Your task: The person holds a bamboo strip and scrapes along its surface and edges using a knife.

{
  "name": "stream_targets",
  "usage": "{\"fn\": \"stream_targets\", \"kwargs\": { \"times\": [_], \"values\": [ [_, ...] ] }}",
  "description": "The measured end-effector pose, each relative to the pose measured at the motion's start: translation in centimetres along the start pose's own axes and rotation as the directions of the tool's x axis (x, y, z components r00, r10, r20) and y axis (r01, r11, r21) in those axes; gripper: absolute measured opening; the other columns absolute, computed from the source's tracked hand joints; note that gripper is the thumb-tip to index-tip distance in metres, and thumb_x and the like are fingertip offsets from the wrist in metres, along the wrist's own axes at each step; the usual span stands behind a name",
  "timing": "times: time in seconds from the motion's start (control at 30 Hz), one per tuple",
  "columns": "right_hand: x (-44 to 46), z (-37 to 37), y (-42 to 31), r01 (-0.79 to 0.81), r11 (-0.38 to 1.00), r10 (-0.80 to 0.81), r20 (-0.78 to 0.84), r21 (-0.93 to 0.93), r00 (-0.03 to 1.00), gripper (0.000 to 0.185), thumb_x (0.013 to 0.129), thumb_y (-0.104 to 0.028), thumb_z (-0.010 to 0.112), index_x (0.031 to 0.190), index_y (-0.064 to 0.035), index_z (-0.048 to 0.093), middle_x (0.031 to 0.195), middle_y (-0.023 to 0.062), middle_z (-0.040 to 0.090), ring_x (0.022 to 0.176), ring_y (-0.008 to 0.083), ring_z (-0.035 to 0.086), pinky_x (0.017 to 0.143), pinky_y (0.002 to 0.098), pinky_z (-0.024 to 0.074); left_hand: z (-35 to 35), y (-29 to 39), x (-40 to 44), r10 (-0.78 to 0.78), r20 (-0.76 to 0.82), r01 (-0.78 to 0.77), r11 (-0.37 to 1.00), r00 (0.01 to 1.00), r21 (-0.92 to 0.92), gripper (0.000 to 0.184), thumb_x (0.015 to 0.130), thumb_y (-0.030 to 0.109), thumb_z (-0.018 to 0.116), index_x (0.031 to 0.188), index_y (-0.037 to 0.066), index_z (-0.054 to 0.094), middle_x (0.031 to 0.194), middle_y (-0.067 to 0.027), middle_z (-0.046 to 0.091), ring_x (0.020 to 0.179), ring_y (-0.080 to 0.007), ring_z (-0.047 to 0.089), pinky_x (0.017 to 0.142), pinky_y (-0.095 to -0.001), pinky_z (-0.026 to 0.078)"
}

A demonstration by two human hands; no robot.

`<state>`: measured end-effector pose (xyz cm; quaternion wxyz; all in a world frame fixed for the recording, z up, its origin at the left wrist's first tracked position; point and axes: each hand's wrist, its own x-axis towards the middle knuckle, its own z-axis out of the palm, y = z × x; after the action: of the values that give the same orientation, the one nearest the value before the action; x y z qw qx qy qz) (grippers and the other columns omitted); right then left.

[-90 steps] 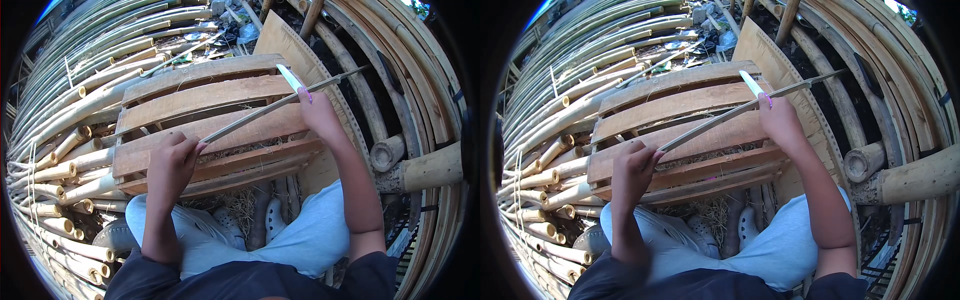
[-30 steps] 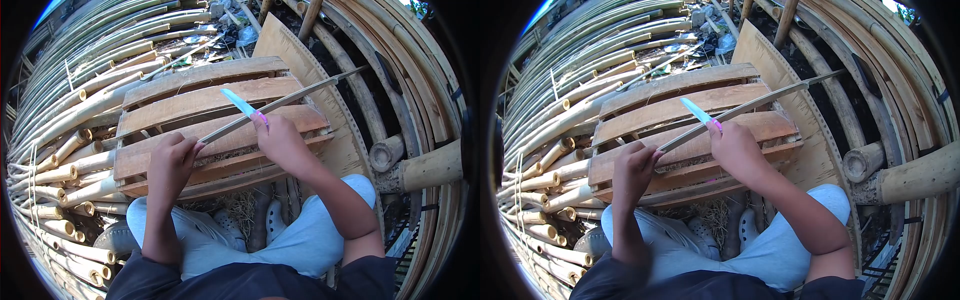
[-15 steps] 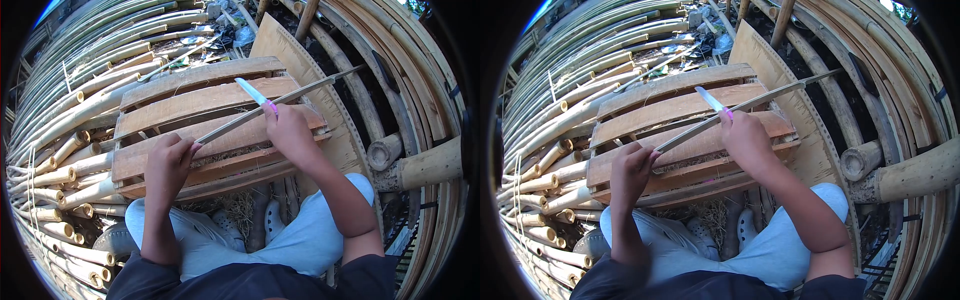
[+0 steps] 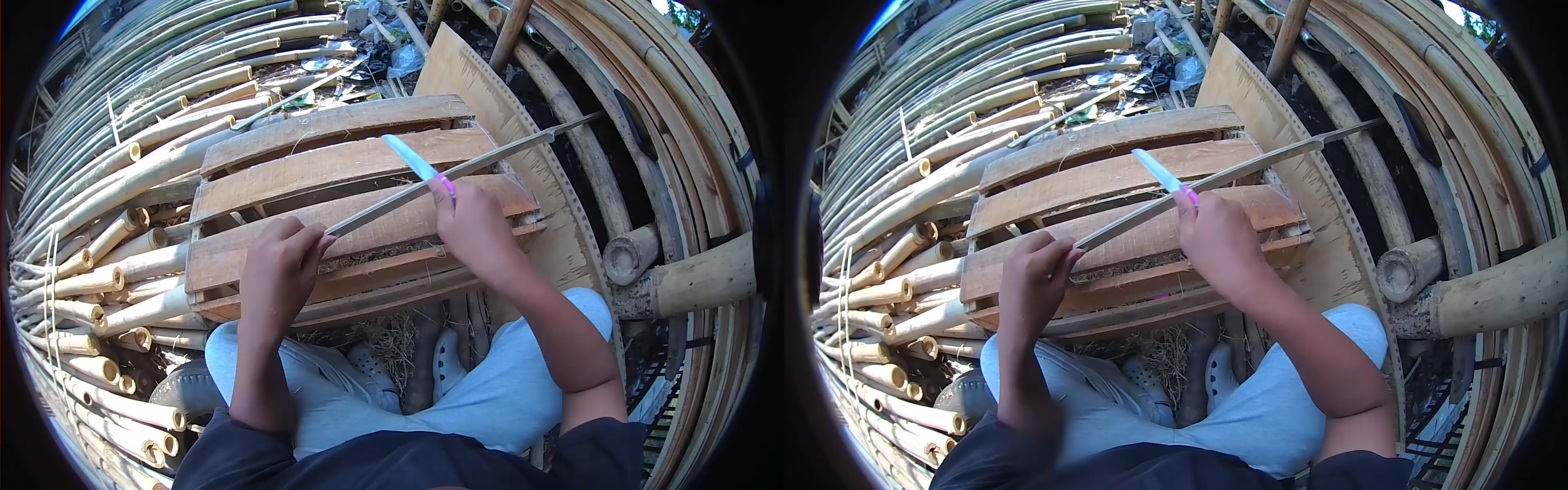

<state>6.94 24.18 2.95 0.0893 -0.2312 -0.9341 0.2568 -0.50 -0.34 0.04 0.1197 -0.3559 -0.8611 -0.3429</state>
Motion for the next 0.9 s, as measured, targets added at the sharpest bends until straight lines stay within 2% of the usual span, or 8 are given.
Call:
{"fn": "stream_targets", "kwargs": {
  "times": [0.1,0.4,0.47,0.6,0.67,0.7,0.77,0.9],
  "values": [
    [2.0,-2.4,2.7,-0.082,0.983,0.053,-0.174,-0.162,0.983,0.049,0.105,-0.034,0.051,0.090,0.0082,0.070,0.079,0.0320,0.067,0.079,0.0490,0.067,0.074,0.0554,0.0541,-1.3,0.0,0.0,0.086,0.031,-0.086,0.996,0.996,-0.012,0.016,0.087,0.009,0.075,0.101,0.003,0.074,0.079,-0.0130,0.063,0.073,-0.0320,0.062,0.065,-0.0411,0.048],
    [1.7,-3.4,2.6,-0.074,0.984,0.049,-0.148,-0.164,0.988,0.048,0.105,-0.034,0.051,0.091,0.0071,0.071,0.081,0.0295,0.069,0.082,0.0473,0.069,0.076,0.0532,0.0549,-3.2,0.7,-0.7,0.089,0.126,-0.085,0.996,0.988,-0.036,0.031,0.087,-0.001,0.070,0.118,0.005,0.073,0.086,-0.0149,0.071,0.074,-0.0325,0.068,0.067,-0.0392,0.051],
    [1.7,-3.4,2.7,-0.066,0.984,0.040,-0.154,-0.168,0.987,0.048,0.105,-0.034,0.051,0.091,0.0070,0.071,0.081,0.0295,0.069,0.082,0.0471,0.069,0.076,0.0532,0.0550,-3.6,0.7,-0.9,-0.019,0.204,0.027,0.999,0.979,-0.036,0.030,0.088,0.004,0.069,0.118,0.008,0.074,0.085,-0.0124,0.071,0.077,-0.0342,0.067,0.066,-0.0416,0.051],
    [1.7,-3.5,2.8,-0.054,0.985,0.029,-0.153,-0.163,0.988,0.048,0.105,-0.035,0.052,0.090,0.0068,0.070,0.081,0.0295,0.069,0.082,0.0467,0.069,0.076,0.0534,0.0552,-4.0,-0.6,-1.0,-0.015,0.208,0.047,0.988,0.978,-0.149,0.025,0.090,0.004,0.068,0.114,0.006,0.075,0.081,-0.0131,0.070,0.072,-0.0304,0.067,0.063,-0.0385,0.050],
    [1.9,-3.4,3.1,-0.041,0.986,0.015,-0.158,-0.164,0.987,0.048,0.105,-0.035,0.052,0.090,0.0068,0.071,0.081,0.0297,0.069,0.082,0.0467,0.069,0.076,0.0536,0.0551,-4.8,-0.6,-0.6,-0.097,0.275,0.172,0.949,0.957,-0.263,0.019,0.092,0.004,0.068,0.110,0.002,0.076,0.079,-0.0129,0.069,0.070,-0.0237,0.066,0.062,-0.0348,0.049],
    [1.9,-3.3,3.2,-0.024,0.986,-0.003,-0.162,-0.165,0.987,0.049,0.105,-0.035,0.052,0.090,0.0068,0.071,0.081,0.0299,0.069,0.082,0.0466,0.069,0.076,0.0537,0.0550,-4.9,-0.9,-0.5,-0.094,0.278,0.170,0.950,0.956,-0.263,0.019,0.092,0.004,0.068,0.110,0.002,0.076,0.079,-0.0129,0.069,0.070,-0.0237,0.066,0.062,-0.0348,0.049],
    [1.9,-3.4,3.2,-0.031,0.987,0.005,-0.161,-0.159,0.987,0.049,0.105,-0.036,0.052,0.090,0.0068,0.071,0.081,0.0299,0.069,0.082,0.0465,0.069,0.077,0.0537,0.0550,-5.1,-1.4,-0.2,-0.198,0.385,0.311,0.915,0.901,-0.256,0.015,0.092,0.003,0.069,0.105,-0.001,0.076,0.078,-0.0126,0.069,0.069,-0.0176,0.063,0.062,-0.0322,0.047],
    [1.7,-3.8,2.8,-0.044,0.990,0.024,-0.142,-0.135,0.990,0.049,0.105,-0.036,0.051,0.091,0.0073,0.070,0.082,0.0305,0.068,0.083,0.0459,0.069,0.077,0.0529,0.0546,-3.4,-2.1,-0.7,-0.138,0.326,0.269,0.876,0.935,-0.400,0.013,0.091,0.003,0.070,0.101,-0.002,0.076,0.076,-0.0126,0.068,0.066,-0.0166,0.062,0.062,-0.0312,0.047]
  ]
}}
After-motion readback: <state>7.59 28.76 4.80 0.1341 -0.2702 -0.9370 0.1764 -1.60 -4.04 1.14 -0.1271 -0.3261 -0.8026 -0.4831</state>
